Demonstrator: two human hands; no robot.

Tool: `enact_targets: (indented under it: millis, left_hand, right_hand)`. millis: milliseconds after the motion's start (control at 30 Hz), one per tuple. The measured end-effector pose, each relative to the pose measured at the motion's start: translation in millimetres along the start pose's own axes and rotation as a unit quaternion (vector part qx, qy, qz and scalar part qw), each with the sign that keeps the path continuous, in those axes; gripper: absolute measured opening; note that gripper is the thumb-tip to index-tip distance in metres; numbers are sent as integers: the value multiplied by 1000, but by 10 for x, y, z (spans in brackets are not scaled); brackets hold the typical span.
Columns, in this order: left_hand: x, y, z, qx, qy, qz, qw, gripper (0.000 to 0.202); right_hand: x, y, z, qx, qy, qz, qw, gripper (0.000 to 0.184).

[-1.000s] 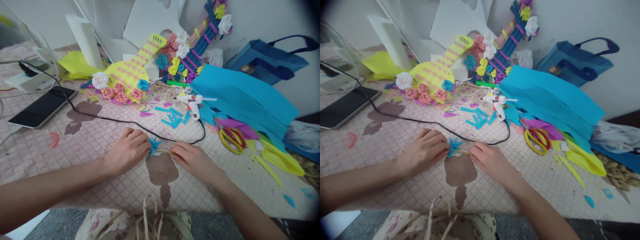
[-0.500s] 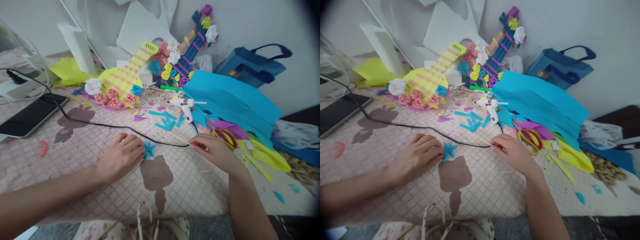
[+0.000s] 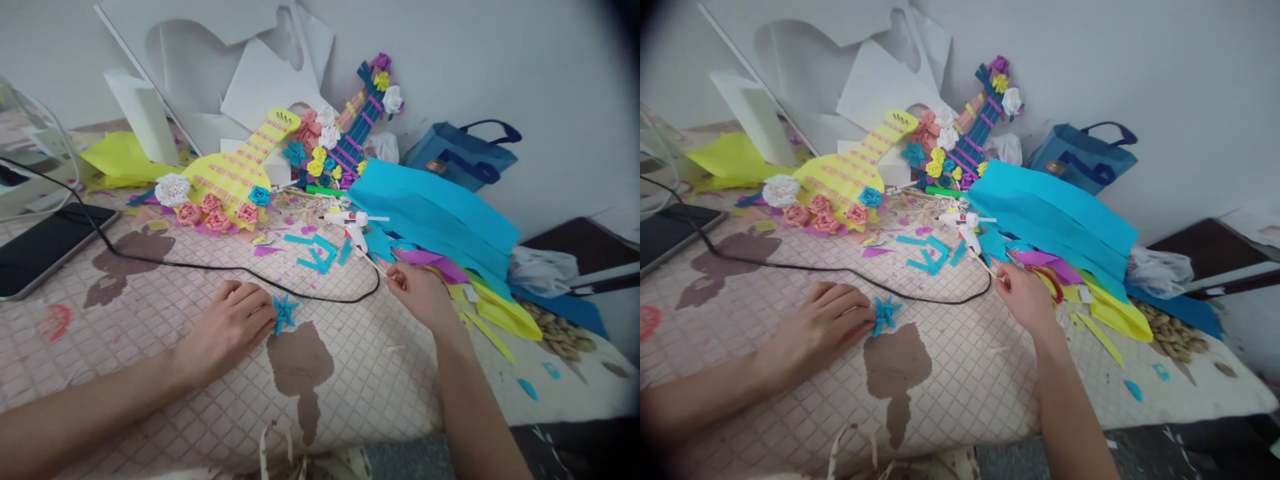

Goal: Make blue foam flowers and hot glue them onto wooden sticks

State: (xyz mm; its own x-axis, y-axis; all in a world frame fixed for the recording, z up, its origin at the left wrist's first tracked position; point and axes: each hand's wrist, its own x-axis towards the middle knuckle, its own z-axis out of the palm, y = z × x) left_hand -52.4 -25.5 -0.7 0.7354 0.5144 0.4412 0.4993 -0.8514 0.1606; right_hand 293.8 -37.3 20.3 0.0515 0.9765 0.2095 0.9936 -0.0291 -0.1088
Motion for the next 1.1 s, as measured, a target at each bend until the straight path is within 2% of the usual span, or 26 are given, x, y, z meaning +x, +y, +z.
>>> enact_targets:
  millis: [167,300,400,533,667,800,900,1100]
  left_hand:
    - [0,-4,4,3,0,3,1000,19]
    - [-3,0,3,6,0,4,1000,19]
    - [-2,1,0,6,0,5,1000,19]
    - [9,1,-12,10,4,7,1000,20]
    - [13,-1,-21,10,4,8,1000,21]
    - [5,-2,-12,9,5,4,1000,20]
    - [4,4,-11,1,4,2,1000,19]
    - [18,4,-39,-10,-1,5,1000,20]
  right_hand:
    - [-27,213,-99,28,-32,6,999,9]
    - [-10,232,-53,-4,-57,3,998,11]
    - [49,162,65,-20,-62,-25,998,13]
    - [170,78,243,-2,-10,-59,998,16]
    - [294,66,309,29,16,-76,997,17]
    - [453,23,302,109,58,-63,990,25]
    - [643,-96,342,182,71,-54,979,32]
    - [1036,-398,521,200,59,-28,978,32]
